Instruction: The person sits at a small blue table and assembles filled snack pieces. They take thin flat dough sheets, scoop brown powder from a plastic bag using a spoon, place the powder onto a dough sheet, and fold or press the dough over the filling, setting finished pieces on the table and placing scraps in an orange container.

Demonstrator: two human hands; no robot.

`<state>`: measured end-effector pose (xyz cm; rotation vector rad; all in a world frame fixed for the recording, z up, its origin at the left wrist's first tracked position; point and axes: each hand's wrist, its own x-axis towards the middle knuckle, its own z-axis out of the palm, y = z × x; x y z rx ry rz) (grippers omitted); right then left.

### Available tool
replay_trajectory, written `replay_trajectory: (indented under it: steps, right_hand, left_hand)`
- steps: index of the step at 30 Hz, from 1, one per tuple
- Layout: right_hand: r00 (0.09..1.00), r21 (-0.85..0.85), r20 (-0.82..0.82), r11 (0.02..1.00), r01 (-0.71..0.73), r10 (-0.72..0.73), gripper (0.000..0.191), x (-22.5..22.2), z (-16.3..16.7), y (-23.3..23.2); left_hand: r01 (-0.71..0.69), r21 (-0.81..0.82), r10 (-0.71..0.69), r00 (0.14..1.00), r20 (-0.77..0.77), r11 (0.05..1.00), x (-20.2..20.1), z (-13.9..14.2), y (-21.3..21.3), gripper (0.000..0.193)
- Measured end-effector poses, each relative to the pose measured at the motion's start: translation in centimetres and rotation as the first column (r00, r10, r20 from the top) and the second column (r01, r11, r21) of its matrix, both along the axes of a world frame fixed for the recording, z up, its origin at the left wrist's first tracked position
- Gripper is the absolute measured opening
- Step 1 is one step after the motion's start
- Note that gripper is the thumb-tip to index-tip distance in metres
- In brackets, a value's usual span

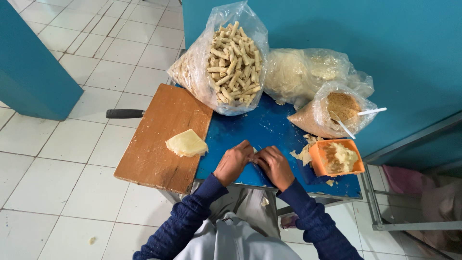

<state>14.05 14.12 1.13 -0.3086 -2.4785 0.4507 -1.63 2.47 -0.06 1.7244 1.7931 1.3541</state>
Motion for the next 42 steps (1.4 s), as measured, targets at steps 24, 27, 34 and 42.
replay_trajectory:
  steps: [24,27,34,42]
  right_hand:
    - [0.957,0.397,0.087,0.89,0.222,-0.278,0.042,0.7,-0.8,-3.0]
    - [0.937,0.425,0.122,0.87,0.249,-0.328,0.051,0.1,-1.1,-2.4]
    - [0.952,0.302,0.161,0.931,0.204,-0.261,0.059,-2.3,-0.5,1.1]
    - [0.998,0.102,-0.019,0.993,0.064,-0.062,0.031,-1.6,0.6,0.5]
  left_hand:
    - [-0.131,0.099,0.146,0.976,-0.159,0.986,0.6,0.3,-0.4,0.015]
    - [-0.151,0.133,0.169,0.976,-0.137,0.98,0.8,0.2,-1.0,0.027]
    - [-0.197,0.124,0.216,0.963,-0.16,0.972,1.3,0.0,-1.8,0.038]
    - [-0.205,0.152,0.225,0.965,-0.133,0.967,1.3,-0.2,-1.8,0.03]
